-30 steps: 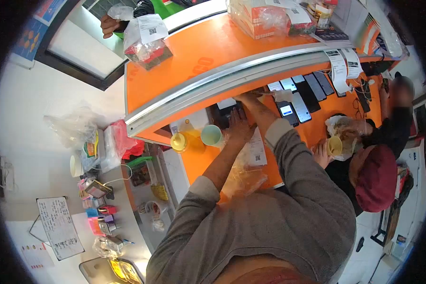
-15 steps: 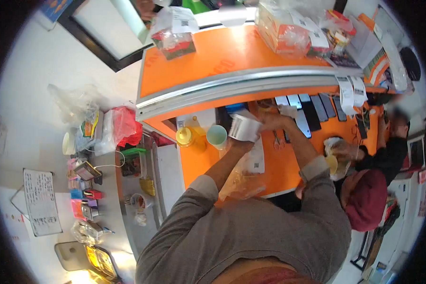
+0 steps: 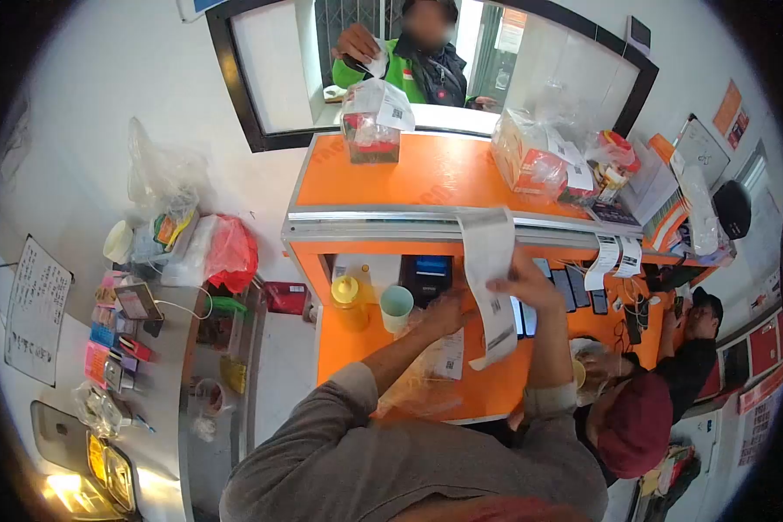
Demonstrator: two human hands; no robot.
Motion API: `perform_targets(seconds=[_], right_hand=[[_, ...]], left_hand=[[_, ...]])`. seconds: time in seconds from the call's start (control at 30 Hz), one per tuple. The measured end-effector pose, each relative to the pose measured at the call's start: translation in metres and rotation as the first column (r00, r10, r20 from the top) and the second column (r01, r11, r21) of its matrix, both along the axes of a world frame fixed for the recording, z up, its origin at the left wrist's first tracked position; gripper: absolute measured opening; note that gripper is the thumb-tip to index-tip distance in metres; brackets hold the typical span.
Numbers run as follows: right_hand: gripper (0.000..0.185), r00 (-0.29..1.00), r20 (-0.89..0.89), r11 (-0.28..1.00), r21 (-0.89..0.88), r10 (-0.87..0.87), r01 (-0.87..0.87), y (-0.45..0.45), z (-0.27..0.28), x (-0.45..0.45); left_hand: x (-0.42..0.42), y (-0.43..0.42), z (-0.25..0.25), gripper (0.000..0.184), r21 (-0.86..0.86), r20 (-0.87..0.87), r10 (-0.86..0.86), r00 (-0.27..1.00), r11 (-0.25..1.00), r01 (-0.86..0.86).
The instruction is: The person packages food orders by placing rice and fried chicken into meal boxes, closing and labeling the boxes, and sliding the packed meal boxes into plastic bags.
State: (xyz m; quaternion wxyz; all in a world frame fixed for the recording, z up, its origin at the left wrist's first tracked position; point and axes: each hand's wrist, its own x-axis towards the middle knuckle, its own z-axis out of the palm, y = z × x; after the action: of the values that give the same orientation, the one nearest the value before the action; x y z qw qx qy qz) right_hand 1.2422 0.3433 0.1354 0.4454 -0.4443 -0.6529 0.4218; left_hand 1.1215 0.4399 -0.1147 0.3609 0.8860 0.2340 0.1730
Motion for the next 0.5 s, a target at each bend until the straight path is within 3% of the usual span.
perform_targets(seconds=[0.03,0.07,0.1,0.17,0.2,0.23,0.27,0.33,0.4,0.47,0.5], right_hand=[[0.089,0.999,0.012,0.996,0.079,-0.035,0.034,0.02,0.018,-0.012],[0.087,0.997,0.014,0.987,0.147,-0.069,0.067,0.039,0.032,-0.027],[0.087,0.997,-0.037,0.994,0.089,-0.064,0.067,0.061,0.052,-0.042],[0.087,0.987,-0.152,0.999,0.009,-0.044,0.045,0.081,0.066,-0.056],[0.087,0.976,-0.216,0.999,-0.014,-0.032,0.03,0.087,0.067,-0.057],[0.087,0.961,-0.277,0.999,-0.031,-0.022,0.014,0.092,0.07,-0.059],[0.085,0.98,-0.197,0.993,0.112,-0.011,0.034,0.085,0.069,-0.064],[0.087,0.997,-0.067,0.982,0.185,-0.028,0.04,0.091,0.046,-0.062],[0.079,0.983,-0.105,0.982,0.103,-0.148,0.159,0.071,0.041,-0.082],[0.057,0.935,-0.191,0.952,0.005,-0.299,0.305,0.069,0.009,-0.09],[0.047,0.899,-0.224,0.925,-0.047,-0.377,0.377,0.07,-0.013,-0.091]], left_hand=[[0.0,-0.002,0.017,0.066,-0.043,0.146,-0.059,0.988,0.997,0.065],[0.007,-0.006,0.015,0.064,-0.27,0.359,0.026,0.933,0.96,0.077],[0.017,-0.006,0.012,0.063,-0.47,0.524,0.16,0.836,0.874,0.128],[-0.003,-0.009,0.078,0.066,-0.78,0.605,0.538,0.587,0.549,0.301],[-0.032,-0.017,0.148,0.071,-0.853,0.5,0.724,0.474,0.317,0.416],[-0.045,0.007,0.155,0.083,-0.614,0.716,0.637,0.286,0.378,0.693],[-0.075,0.006,0.204,0.087,-0.569,0.758,0.598,0.262,0.41,0.713],[-0.104,0.024,0.245,0.07,-0.649,0.751,0.527,0.397,0.479,0.592],[-0.104,0.058,0.263,0.042,-0.56,0.699,0.416,0.582,0.824,0.083],[-0.093,0.096,0.276,0.023,-0.558,0.723,0.439,0.533,0.826,0.077],[-0.086,0.113,0.283,0.024,-0.539,0.706,0.447,0.549,0.842,0.008]])
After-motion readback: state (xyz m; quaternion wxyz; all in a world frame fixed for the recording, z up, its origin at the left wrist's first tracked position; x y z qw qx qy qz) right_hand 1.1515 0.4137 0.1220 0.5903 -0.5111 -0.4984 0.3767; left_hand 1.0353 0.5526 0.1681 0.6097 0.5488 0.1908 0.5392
